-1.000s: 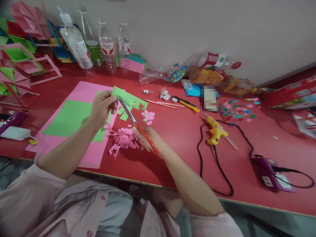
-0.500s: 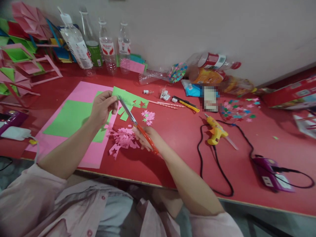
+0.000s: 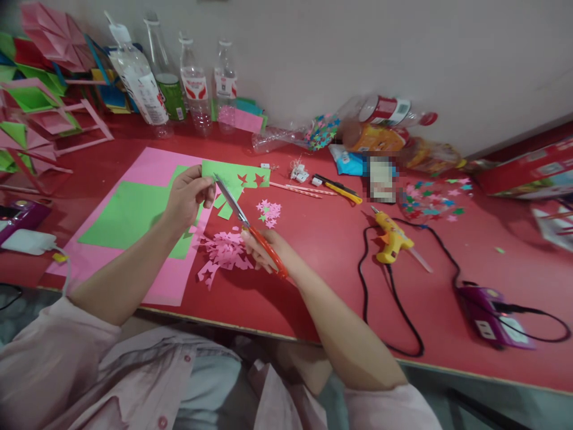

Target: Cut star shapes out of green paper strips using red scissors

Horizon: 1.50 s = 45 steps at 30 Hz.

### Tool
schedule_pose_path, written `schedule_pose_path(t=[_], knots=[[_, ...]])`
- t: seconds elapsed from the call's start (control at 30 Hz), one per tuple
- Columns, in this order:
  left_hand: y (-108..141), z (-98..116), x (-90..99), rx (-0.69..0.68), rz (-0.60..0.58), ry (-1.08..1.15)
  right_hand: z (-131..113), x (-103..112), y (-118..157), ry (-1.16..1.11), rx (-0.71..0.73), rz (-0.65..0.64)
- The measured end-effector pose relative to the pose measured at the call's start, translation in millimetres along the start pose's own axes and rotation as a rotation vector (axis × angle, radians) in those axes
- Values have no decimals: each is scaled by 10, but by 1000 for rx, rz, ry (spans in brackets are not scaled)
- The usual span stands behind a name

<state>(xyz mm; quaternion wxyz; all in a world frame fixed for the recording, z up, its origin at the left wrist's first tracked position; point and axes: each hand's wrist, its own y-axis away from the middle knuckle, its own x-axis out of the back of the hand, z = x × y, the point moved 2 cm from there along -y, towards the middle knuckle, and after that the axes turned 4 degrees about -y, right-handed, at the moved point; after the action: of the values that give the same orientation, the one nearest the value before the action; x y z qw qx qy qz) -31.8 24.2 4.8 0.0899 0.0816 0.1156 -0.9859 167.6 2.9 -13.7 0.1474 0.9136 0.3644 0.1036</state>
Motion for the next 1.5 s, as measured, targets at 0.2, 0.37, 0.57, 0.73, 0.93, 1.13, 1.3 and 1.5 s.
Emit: schedule_pose_path(t=[0.2, 0.37, 0.57, 0.73, 0.93, 1.13, 1.3, 1.5], knots=[[16, 27, -1, 4, -5, -21, -15, -14, 15, 6, 18, -24], [16, 59, 12, 23, -24, -47, -37, 17, 26, 50, 15, -16], [6, 64, 22, 33, -23, -42, -3, 20, 5, 60, -46, 47], [1, 40, 21, 36, -10, -29, -16, 16, 30, 30, -3, 23], [0, 30, 23, 40, -2, -32, -16, 15, 27, 24, 2, 17], [16, 19, -9, 42, -12, -7, -15, -18, 22, -5, 11, 13], [32, -50, -37, 37, -5, 38, -18, -68, 33, -46, 56, -10], [64, -64, -80, 45, 24, 44, -3, -122, 47, -72, 41, 30]])
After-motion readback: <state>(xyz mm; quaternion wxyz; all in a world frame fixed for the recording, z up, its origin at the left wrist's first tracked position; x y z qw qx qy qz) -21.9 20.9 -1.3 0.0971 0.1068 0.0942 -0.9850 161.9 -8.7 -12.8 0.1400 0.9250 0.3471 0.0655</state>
